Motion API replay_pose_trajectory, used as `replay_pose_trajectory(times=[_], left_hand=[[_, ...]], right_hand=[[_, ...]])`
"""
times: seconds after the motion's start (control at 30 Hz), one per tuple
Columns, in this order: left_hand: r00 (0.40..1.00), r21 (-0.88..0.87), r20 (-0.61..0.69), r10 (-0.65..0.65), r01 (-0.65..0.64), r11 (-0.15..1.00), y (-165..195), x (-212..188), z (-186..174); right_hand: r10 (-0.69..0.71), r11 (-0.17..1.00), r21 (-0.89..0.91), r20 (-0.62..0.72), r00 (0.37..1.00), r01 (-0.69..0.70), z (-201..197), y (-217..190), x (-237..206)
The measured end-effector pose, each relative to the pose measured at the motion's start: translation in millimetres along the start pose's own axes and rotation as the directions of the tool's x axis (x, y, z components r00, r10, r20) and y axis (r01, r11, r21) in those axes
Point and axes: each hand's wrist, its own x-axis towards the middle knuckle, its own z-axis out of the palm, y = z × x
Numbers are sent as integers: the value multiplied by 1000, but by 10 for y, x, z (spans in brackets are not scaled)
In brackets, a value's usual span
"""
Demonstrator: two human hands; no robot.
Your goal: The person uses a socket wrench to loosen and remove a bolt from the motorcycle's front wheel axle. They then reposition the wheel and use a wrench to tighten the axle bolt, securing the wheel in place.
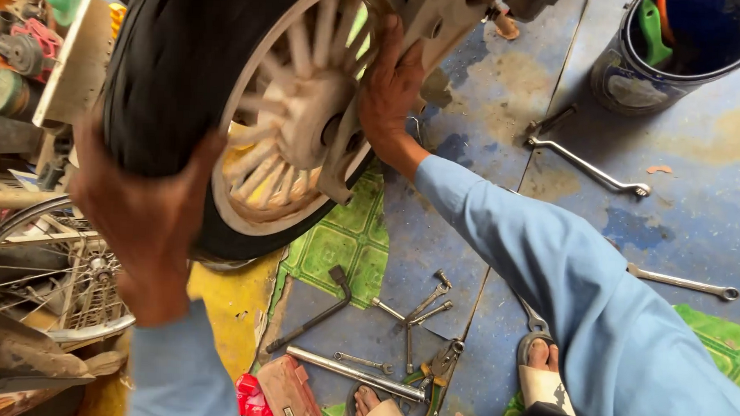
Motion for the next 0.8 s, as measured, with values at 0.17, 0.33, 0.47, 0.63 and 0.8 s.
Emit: replay_pose_trajectory(times=[0.17,0.33,0.47,0.63,0.8], left_hand=[[948,81,113,299,-309,948,493,1018,401],[916,221,-114,385,-354,909,575,593,363],[995,-166,-63,-81,70,984,34,37,-32],[777,-542,419,-470,629,557,-848,-180,328],[728,-595,593,-345,685,421,-1089,-414,938]], right_hand=[[-78,991,-102,35,996,81,118,110,-42],[-70,998,20,190,979,68,273,220,-32],[-144,949,-256,168,975,184,322,236,-82],[209,496,848,91,974,-186,215,134,-35],[374,286,761,472,799,-583,-38,106,-33]])
